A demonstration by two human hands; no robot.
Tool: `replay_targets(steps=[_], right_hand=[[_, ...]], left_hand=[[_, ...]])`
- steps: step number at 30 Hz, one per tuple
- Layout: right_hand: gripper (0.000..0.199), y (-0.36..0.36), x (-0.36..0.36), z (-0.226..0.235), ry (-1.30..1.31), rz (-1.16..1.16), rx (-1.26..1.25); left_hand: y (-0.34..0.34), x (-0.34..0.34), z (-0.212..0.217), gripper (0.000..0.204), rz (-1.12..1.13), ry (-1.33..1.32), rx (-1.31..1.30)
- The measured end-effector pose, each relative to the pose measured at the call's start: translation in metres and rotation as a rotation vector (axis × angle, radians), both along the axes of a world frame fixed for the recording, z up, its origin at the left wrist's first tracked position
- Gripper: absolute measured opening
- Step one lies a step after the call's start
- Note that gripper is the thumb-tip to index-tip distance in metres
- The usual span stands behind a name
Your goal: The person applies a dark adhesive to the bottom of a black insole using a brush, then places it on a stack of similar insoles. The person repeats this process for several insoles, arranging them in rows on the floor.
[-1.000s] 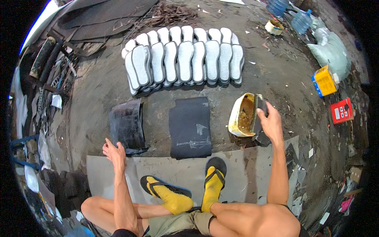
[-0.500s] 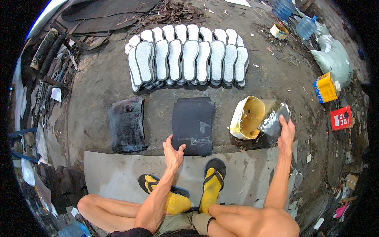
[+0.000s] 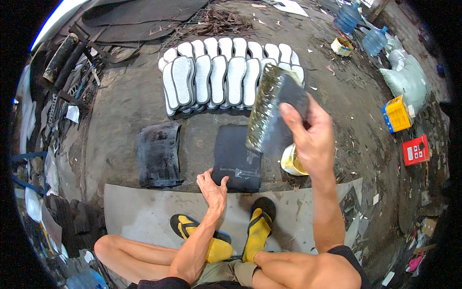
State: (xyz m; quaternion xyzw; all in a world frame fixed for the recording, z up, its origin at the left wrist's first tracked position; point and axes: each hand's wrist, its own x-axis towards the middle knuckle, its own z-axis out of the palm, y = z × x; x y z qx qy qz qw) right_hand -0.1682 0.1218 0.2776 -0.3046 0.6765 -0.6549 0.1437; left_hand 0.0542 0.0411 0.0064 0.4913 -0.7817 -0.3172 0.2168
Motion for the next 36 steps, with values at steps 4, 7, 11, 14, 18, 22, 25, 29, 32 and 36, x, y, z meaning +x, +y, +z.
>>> replay_targets(steps=[4, 7, 11, 14, 18, 22, 25, 29, 32, 36], right_hand=[[0.046, -0.039, 0.001, -0.087, 0.093, -0.017, 0.239], [0.046, -0.040, 0.017, -0.170, 0.138, -0.053, 0.569], [0.049, -0.018, 0.018, -0.239, 0.148, -0.156, 0.780], [0.047, -0.010, 0.009, -0.253, 0.266, -0.186, 0.795], [0.046, -0.009, 0.001, -0.245, 0.259, -0.226, 0.789], [0.049, -0.012, 0.005, -0.239, 0.238, -0.211, 0.801], [0.050, -0.012, 0.004, -0.240, 0.263, -0.203, 0.813], [0.051, -0.012, 0.004, -0.240, 0.223, -0.196, 0.802], [0.052, -0.010, 0.003, -0.237, 0.207, -0.186, 0.789], [0.051, -0.008, 0.007, -0.239, 0.218, -0.217, 0.737]], left_hand=[[0.001, 0.000, 0.001, 0.062, -0.006, -0.096, -0.003], [0.004, 0.003, -0.003, 0.061, -0.031, -0.096, -0.039], [0.005, 0.004, -0.007, 0.058, -0.001, -0.106, -0.017], [0.006, 0.003, -0.008, 0.056, 0.013, -0.070, -0.017], [0.011, 0.002, -0.009, 0.051, 0.017, -0.079, -0.059], [0.019, -0.001, -0.013, 0.050, 0.015, -0.104, -0.132], [0.019, -0.004, -0.012, 0.054, 0.073, -0.134, -0.042], [0.007, -0.008, 0.003, 0.060, 0.076, -0.192, 0.097], [-0.004, -0.010, 0.015, 0.050, -0.004, -0.187, 0.100], [-0.008, -0.012, 0.013, 0.033, -0.066, -0.037, 0.466]])
